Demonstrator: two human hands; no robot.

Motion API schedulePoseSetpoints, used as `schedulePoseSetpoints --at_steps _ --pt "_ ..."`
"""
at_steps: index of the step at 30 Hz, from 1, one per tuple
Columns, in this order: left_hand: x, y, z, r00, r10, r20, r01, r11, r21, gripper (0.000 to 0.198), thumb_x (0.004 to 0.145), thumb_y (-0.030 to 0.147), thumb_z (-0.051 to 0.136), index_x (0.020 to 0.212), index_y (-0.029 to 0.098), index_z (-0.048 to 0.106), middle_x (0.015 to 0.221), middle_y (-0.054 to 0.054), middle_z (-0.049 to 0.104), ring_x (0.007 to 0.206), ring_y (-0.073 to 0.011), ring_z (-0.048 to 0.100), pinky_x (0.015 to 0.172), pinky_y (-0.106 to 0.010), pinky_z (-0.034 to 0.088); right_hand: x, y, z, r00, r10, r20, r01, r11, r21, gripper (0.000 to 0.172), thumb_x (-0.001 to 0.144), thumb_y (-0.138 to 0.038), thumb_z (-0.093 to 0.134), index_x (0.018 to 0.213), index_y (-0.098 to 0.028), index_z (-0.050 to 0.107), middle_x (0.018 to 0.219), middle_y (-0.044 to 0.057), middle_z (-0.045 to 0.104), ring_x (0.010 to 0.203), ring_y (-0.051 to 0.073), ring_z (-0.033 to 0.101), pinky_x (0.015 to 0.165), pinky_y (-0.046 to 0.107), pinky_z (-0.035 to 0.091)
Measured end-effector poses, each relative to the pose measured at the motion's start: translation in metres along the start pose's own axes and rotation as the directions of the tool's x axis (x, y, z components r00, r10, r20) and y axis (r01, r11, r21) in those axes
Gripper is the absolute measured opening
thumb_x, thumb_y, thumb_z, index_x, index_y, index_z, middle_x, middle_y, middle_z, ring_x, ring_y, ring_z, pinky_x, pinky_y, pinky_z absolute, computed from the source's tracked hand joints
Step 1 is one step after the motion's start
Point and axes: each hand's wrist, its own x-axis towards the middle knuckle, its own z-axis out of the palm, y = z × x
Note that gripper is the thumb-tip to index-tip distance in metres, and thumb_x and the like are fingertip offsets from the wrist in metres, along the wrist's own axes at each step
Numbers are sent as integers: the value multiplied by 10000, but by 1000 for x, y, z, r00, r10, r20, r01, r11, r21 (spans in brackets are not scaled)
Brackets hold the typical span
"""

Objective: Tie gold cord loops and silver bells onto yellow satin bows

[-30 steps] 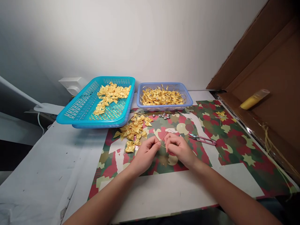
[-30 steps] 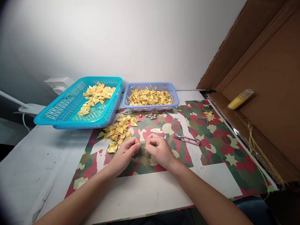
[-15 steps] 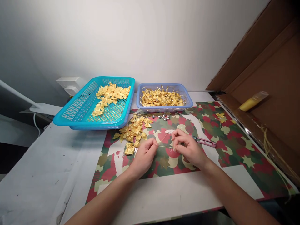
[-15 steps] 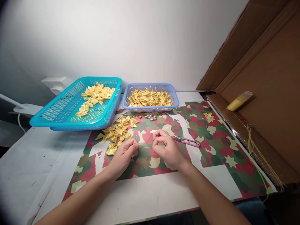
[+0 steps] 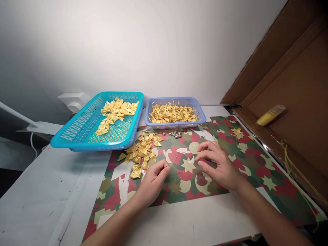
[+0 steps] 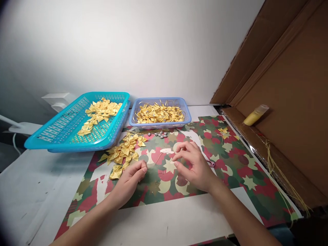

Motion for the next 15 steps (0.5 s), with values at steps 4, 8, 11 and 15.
schedulePoseSetpoints --at_steps 4,8,11,15 --pt "0 3 0 998 50 39 -51 998 28 297 888 347 408 631 205 362 630 35 343 599 -136 318 567 -257 263 -3 -4 24 992 39 117 -43 999 24 307 778 -247 690 1080 -264 640 1104 70 586 1053 259 498 903 419 409" --pt "0 6 -1 988 130 85 -136 989 64 299 894 343 416 632 200 396 655 23 385 620 -144 357 599 -265 290 0 -16 53 978 -5 210 7 1000 -8 216 800 -285 703 1008 -256 656 1062 49 624 1022 248 497 905 432 369" --pt "-2 4 -4 983 164 80 -173 977 127 307 908 347 410 639 201 404 658 18 396 619 -148 369 591 -269 288 2 -13 55 980 -76 185 76 997 3 118 895 -224 590 798 -230 656 958 15 659 930 198 516 890 406 341" --pt "-5 2 -7 978 195 76 -210 924 320 311 918 304 386 624 204 365 634 12 407 626 -162 399 594 -280 302 -3 3 33 970 -168 174 169 986 10 157 911 -244 571 782 -232 658 929 12 672 894 193 520 823 384 333"
